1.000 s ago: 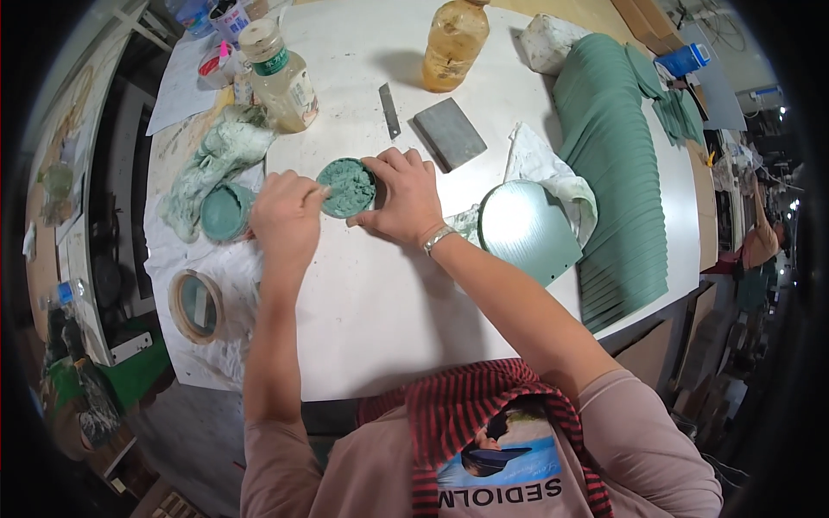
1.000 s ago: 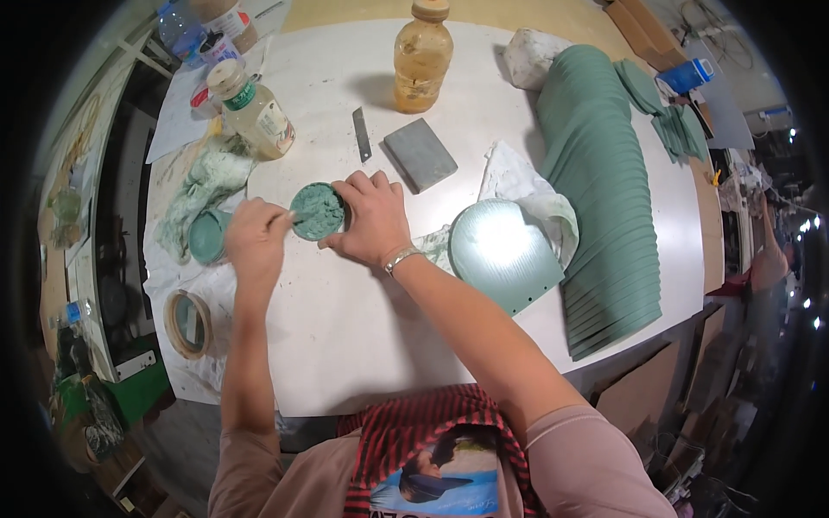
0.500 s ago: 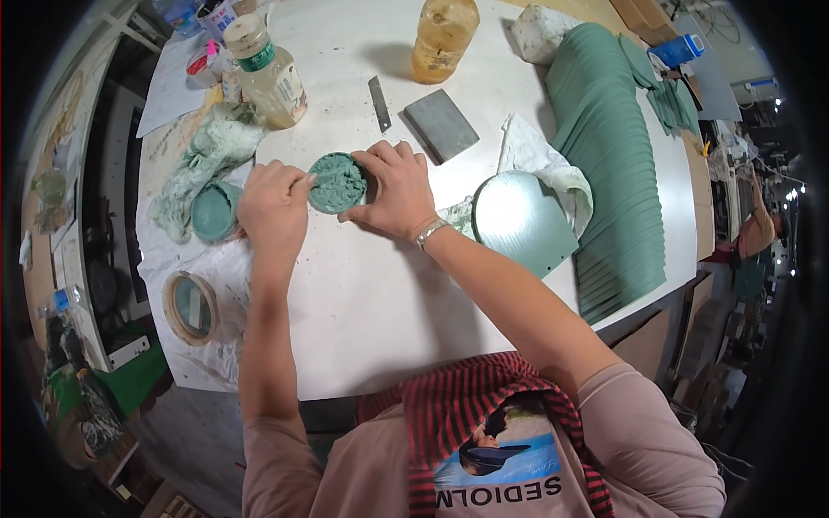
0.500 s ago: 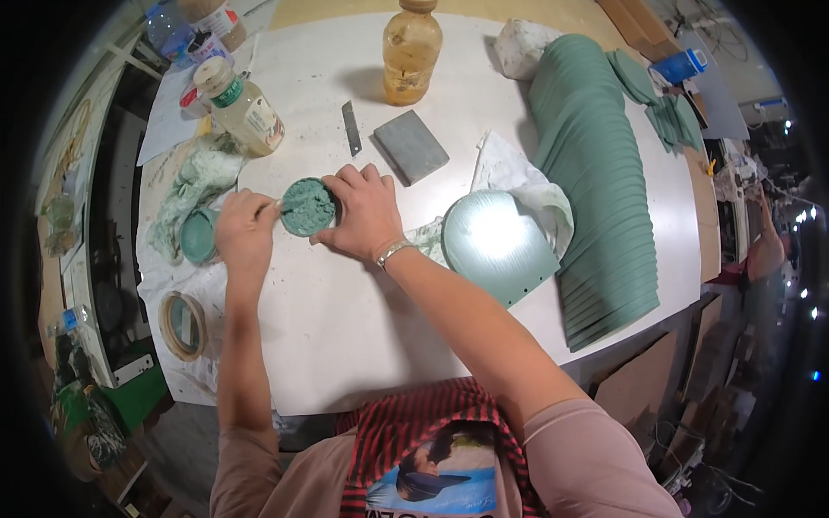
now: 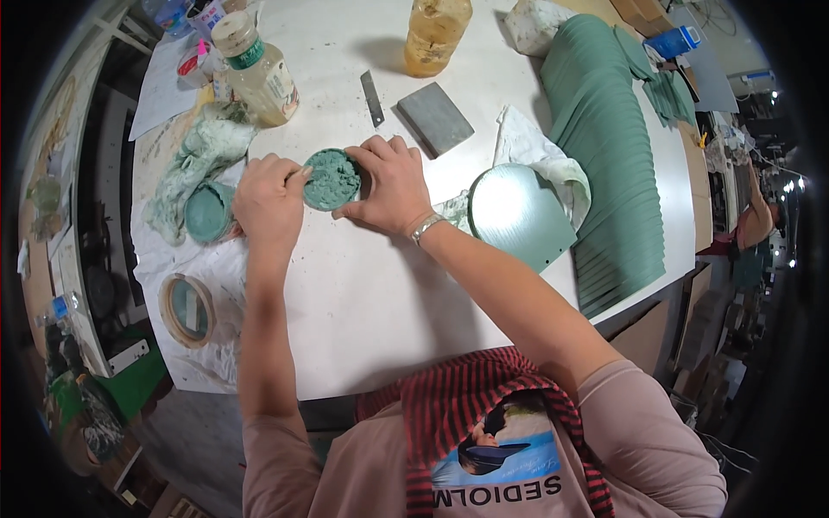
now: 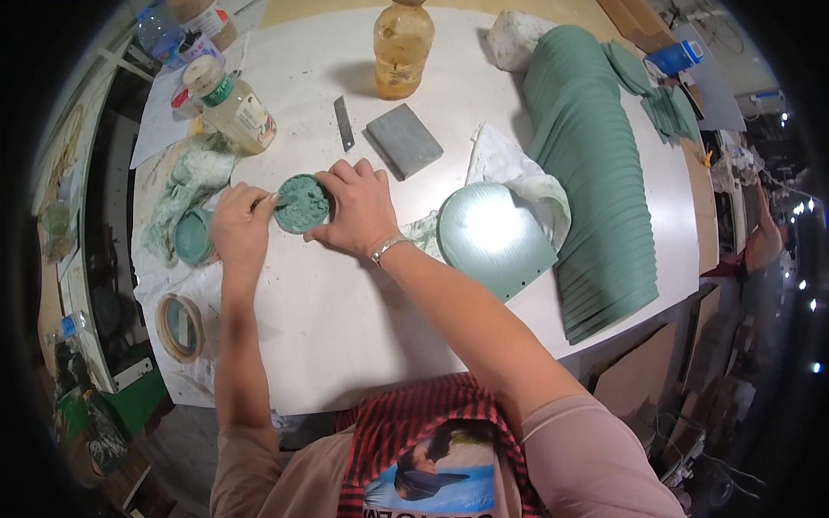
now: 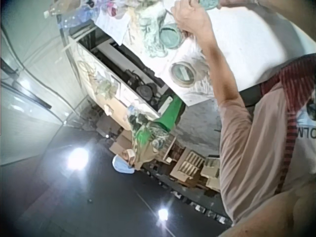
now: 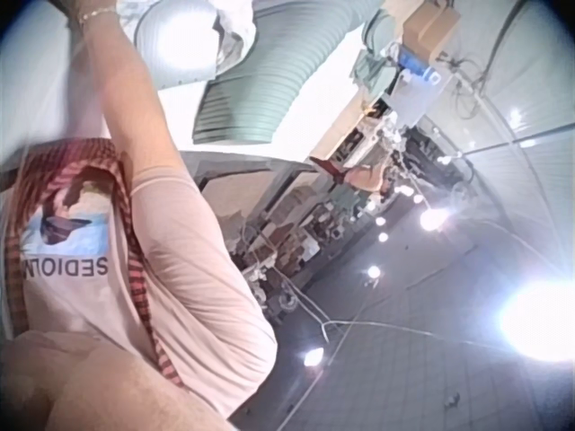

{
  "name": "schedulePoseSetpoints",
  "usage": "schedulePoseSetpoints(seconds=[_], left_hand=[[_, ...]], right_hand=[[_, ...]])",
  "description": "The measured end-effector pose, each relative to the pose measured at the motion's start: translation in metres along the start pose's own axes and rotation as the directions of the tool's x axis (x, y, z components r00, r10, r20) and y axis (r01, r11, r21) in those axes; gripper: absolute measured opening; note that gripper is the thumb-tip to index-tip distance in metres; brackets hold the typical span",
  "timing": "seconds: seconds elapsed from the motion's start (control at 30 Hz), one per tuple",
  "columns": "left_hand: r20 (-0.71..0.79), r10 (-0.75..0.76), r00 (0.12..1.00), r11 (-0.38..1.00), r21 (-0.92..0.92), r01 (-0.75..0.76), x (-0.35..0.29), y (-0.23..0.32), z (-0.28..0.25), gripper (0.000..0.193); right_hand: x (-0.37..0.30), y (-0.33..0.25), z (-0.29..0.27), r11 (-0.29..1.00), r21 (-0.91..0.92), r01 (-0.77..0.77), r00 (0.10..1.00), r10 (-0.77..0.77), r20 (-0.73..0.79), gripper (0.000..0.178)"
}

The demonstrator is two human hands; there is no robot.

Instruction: The recorder is applying a green putty-like substance to a wood furniture component, scraping it, and cleaning the component with a cloth.

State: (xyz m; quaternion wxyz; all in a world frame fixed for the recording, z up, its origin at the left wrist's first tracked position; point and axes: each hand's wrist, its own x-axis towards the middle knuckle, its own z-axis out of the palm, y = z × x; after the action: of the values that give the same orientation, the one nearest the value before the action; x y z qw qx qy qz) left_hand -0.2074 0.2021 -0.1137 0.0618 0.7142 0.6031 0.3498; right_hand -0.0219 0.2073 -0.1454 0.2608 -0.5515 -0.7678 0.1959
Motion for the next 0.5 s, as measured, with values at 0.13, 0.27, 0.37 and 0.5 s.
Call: schedulePoseSetpoints(seconds=[0.13, 0.27, 0.37, 0.5], left_hand=[[-0.072, -0.072, 0.995, 0.994, -0.083, 0.066, 0.003, 0.009, -0.003, 0.013], [-0.032, -0.029, 0.999, 0.997, -0.078, 0.027, 0.004, 0.002, 0.000, 0.009], [-0.038, -0.021, 0.999, 0.998, -0.057, 0.019, 0.002, 0.005, -0.001, 0.010], [-0.010, -0.021, 1.000, 0.999, -0.050, 0.020, -0.002, 0.003, 0.001, 0.011]], right_hand=[[0.003, 0.003, 0.001, 1.000, 0.011, 0.017, 0.999, -0.017, -0.027, 0.072], [0.002, 0.001, 0.001, 1.000, 0.015, 0.008, 1.000, -0.008, -0.009, 0.073], [0.002, 0.004, 0.002, 0.998, 0.047, 0.030, 0.999, -0.029, -0.037, 0.073], [0.000, 0.000, 0.000, 1.000, 0.013, -0.008, 1.000, 0.008, -0.007, 0.072]])
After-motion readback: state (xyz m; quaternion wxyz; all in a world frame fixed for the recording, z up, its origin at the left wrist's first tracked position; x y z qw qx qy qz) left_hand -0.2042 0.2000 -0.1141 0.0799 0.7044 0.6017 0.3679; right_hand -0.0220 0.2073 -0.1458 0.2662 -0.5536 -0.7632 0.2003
